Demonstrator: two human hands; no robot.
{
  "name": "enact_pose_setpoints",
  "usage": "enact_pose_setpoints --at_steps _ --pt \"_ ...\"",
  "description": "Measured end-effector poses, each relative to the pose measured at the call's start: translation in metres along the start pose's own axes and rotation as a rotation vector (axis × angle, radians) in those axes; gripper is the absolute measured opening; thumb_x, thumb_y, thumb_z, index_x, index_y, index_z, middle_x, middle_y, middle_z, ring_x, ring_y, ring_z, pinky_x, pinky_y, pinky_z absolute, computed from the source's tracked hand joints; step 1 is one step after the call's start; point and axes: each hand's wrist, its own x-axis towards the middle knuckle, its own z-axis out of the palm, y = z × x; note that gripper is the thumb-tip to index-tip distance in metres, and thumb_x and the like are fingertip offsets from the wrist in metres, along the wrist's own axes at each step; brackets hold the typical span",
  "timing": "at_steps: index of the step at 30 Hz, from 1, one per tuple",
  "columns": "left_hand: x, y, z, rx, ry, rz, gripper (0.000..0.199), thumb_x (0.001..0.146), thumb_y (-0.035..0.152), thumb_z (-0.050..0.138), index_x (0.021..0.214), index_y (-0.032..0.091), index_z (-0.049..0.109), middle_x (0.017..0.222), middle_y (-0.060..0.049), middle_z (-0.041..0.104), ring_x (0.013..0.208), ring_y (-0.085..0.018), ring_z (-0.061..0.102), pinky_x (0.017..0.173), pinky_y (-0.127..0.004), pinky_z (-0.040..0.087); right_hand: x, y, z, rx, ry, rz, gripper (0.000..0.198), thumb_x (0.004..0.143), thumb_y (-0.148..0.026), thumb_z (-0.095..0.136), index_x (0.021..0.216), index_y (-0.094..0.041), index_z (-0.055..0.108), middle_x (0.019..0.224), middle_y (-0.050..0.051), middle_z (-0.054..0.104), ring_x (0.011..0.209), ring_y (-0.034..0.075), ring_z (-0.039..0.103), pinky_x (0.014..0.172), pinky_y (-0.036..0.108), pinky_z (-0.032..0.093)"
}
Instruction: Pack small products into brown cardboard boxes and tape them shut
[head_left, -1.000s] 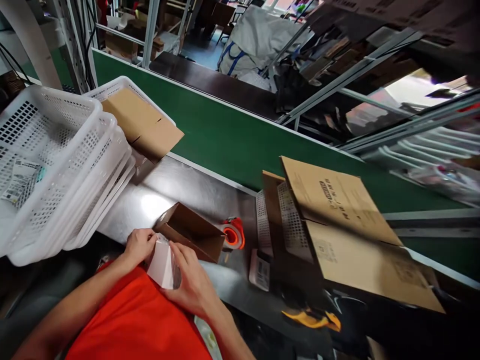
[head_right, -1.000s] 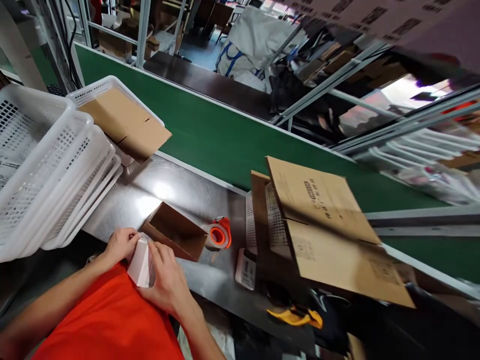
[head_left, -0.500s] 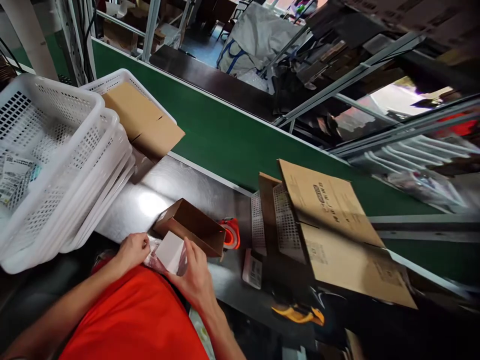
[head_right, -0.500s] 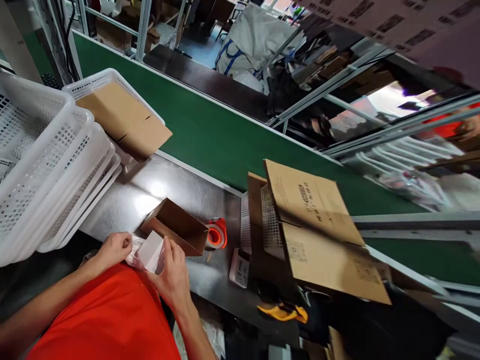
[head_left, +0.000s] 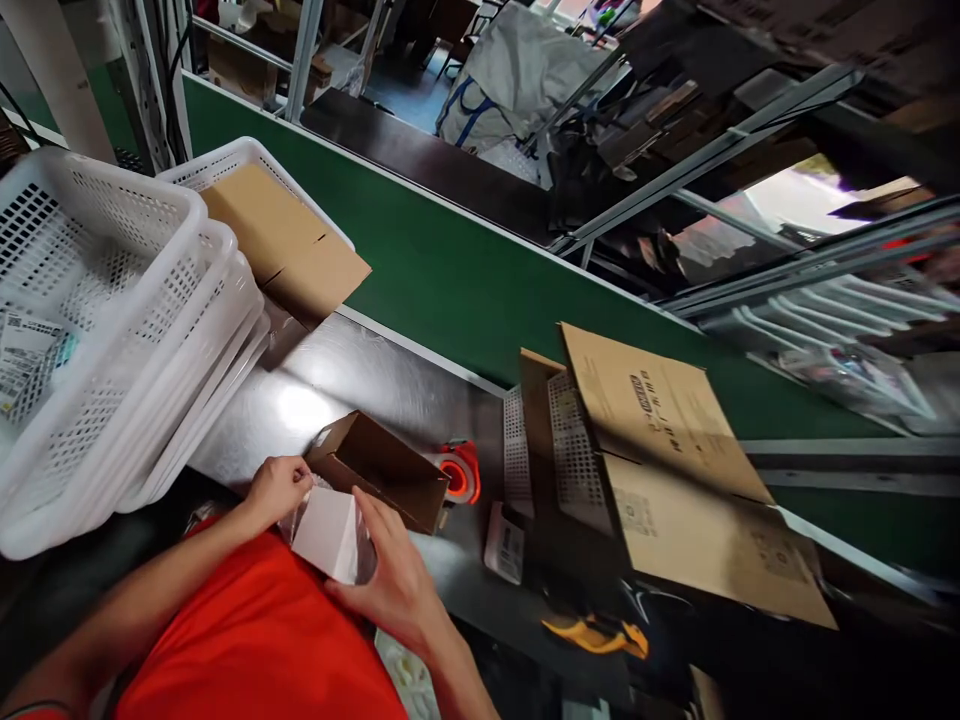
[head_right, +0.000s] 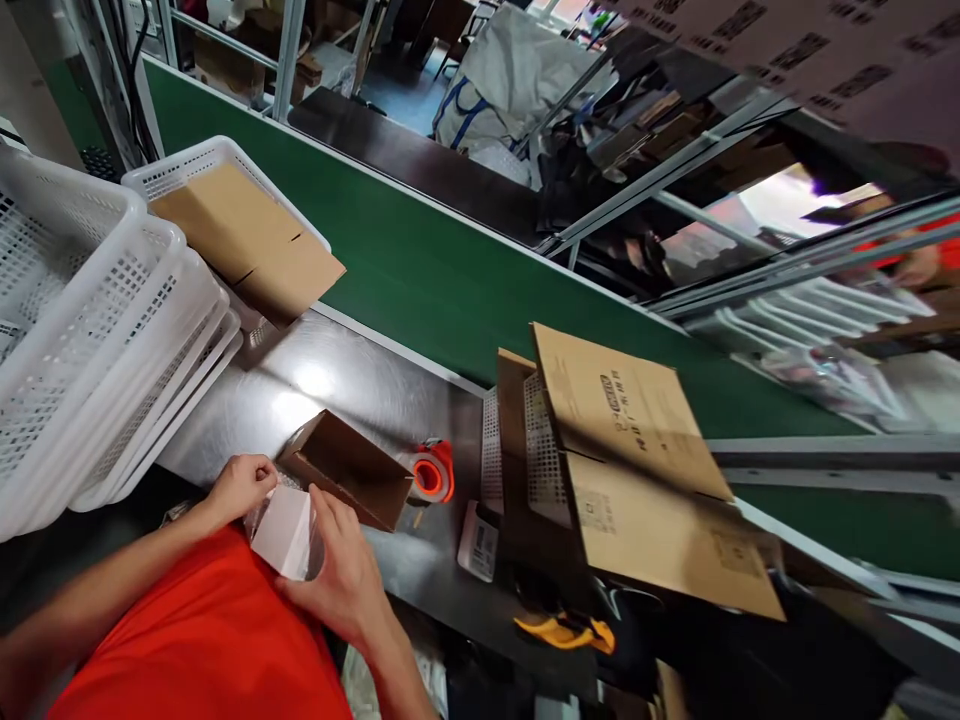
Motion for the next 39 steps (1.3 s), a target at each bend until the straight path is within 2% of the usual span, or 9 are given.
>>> enact_pose_setpoints --at_steps 7,10,16,22,25,30,33,35,39 --pt "-0.001 -0.001 0.003 -0.078 -0.013 0.004 0.023 0.091 0.026 0.061 0.087 0.016 0.081 0.081 -0.005 0.080 0.076 -0.019 0.071 0.068 -0.027 0.045 0.019 -0.009 -0.012 0.076 -0.161 0.068 0.112 0.062 -0.028 0.088 0.162 -0.015 0.040 0.161 0.019 0.049 0.150 0.036 0.044 0.127 0.056 0.037" --pt "-0.002 -0.002 0.000 -0.038 -0.012 0.082 0.025 0.094 0.026 0.058 0.092 0.016 0.081 0.084 -0.006 0.080 0.077 -0.019 0.070 0.070 -0.028 0.046 0.016 -0.001 0.005 0.094 -0.064 0.095 0.110 0.064 -0.029 0.086 0.162 -0.018 0.039 0.161 0.018 0.049 0.150 0.036 0.046 0.125 0.057 0.040" --pt "-0.015 -0.020 -0.004 0.069 -0.051 0.157 0.032 0.077 0.006 0.061 0.102 0.014 0.079 0.088 -0.006 0.077 0.079 -0.020 0.069 0.075 -0.029 0.049 0.001 0.025 0.051 -0.004 0.357 0.182 0.107 0.066 -0.036 0.087 0.160 -0.018 0.039 0.154 0.019 0.056 0.142 0.040 0.054 0.117 0.058 0.050" --pt "-0.016 -0.026 0.006 -0.254 -0.052 -0.054 0.020 0.079 0.018 0.063 0.093 0.015 0.075 0.070 0.001 0.069 0.064 -0.015 0.063 0.063 -0.025 0.048 0.000 0.015 0.060 -0.115 0.315 0.053 0.104 0.074 -0.040 0.085 0.163 -0.020 0.035 0.154 0.020 0.054 0.142 0.040 0.054 0.113 0.058 0.054" --pt "-0.012 -0.022 0.005 -0.272 -0.011 -0.066 0.018 0.080 0.021 0.062 0.092 0.016 0.074 0.067 0.002 0.065 0.062 -0.014 0.060 0.061 -0.024 0.046 -0.006 0.006 0.050 -0.075 0.266 0.044 0.102 0.074 -0.036 0.084 0.162 -0.020 0.037 0.155 0.020 0.054 0.144 0.040 0.052 0.117 0.058 0.051" --pt "-0.020 -0.020 -0.011 -0.084 -0.016 0.059 0.026 0.088 0.027 0.058 0.102 0.015 0.075 0.072 0.000 0.065 0.066 -0.015 0.060 0.067 -0.028 0.049 -0.070 0.029 0.000 0.090 0.317 0.290 0.103 0.069 -0.038 0.083 0.161 -0.025 0.039 0.157 0.014 0.055 0.143 0.041 0.055 0.119 0.059 0.048" --pt "-0.030 -0.019 -0.017 0.049 -0.069 0.219 0.037 0.089 0.035 0.064 0.119 0.016 0.075 0.102 -0.009 0.074 0.094 -0.023 0.069 0.089 -0.036 0.056 -0.117 0.066 -0.041 0.030 0.410 0.486 0.103 0.068 -0.056 0.084 0.158 -0.027 0.044 0.146 0.015 0.065 0.128 0.042 0.065 0.109 0.058 0.055" --pt "-0.034 -0.016 -0.018 0.210 -0.140 0.367 0.061 0.082 0.041 0.077 0.138 0.018 0.067 0.135 -0.016 0.068 0.127 -0.032 0.062 0.111 -0.045 0.050 -0.128 0.092 -0.060 -0.078 0.459 0.604 0.107 0.065 -0.068 0.083 0.155 -0.023 0.047 0.141 0.019 0.067 0.124 0.044 0.067 0.103 0.057 0.057" --pt "-0.026 0.000 -0.011 0.550 -0.379 0.516 0.085 0.083 0.051 0.080 0.158 0.022 0.050 0.159 -0.020 0.050 0.146 -0.040 0.047 0.120 -0.056 0.041 -0.092 0.134 -0.060 -0.225 0.454 0.752 0.108 0.068 -0.072 0.076 0.152 -0.011 0.048 0.138 0.027 0.065 0.127 0.047 0.063 0.103 0.056 0.055"
